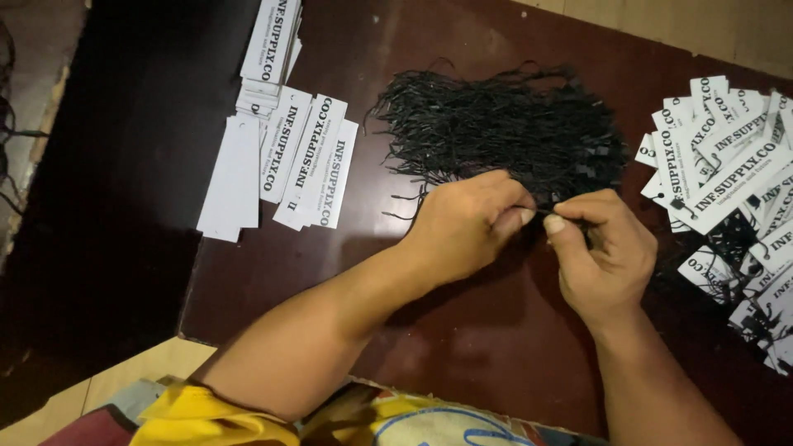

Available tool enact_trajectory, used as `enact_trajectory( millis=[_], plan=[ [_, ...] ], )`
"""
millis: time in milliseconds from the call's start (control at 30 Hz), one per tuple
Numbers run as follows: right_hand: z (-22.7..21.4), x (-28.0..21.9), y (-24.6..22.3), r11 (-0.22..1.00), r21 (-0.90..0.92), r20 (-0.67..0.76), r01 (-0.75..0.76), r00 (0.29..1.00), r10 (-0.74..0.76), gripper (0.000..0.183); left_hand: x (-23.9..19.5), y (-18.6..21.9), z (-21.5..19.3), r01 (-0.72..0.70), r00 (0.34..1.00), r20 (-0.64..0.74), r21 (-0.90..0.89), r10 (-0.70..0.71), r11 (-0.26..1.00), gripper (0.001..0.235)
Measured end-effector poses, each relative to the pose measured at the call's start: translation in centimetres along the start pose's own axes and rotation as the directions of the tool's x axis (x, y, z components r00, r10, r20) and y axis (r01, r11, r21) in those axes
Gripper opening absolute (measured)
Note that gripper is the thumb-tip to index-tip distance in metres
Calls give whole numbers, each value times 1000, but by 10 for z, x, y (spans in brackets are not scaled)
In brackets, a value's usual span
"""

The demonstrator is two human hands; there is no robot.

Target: Manually attaching thin black strings to paper product labels by threading them through pre-punched holes.

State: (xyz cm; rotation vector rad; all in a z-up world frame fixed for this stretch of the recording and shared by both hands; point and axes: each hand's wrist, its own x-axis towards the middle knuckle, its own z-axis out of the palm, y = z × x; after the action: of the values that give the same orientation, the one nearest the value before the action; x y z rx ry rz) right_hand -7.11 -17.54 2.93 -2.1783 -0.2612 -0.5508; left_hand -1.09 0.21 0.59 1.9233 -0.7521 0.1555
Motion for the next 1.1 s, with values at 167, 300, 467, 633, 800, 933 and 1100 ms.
enact_trajectory(
  millis=[167,300,467,633,800,933,1100],
  plan=[
    [-1,-3,2,977,168,-33,-132,990,140,7,3,2,-6,35,998,-47,-13,-35,999,4],
    [-2,1,-7,894,272,-19,-356,927,375,7,4,4,-7,158,987,-34,4,-157,988,6],
    [-4,-4,27,894,344,-43,-288,946,322,12,5,-2,-5,68,995,-66,-5,-69,998,9],
    [-9,0,9,882,382,-9,-276,953,302,15,13,30,-21,282,958,-50,1,-282,959,25],
    [-11,1,0,964,138,77,-225,973,216,10,10,40,-27,-141,977,-159,-1,139,990,40],
    [-9,-7,5,995,7,36,-103,994,103,13,1,26,-11,-115,992,55,-15,116,993,41],
    [-4,-9,-5,989,-15,10,-149,989,149,16,-8,7,3,-40,993,114,127,26,991,25]
  ],
)
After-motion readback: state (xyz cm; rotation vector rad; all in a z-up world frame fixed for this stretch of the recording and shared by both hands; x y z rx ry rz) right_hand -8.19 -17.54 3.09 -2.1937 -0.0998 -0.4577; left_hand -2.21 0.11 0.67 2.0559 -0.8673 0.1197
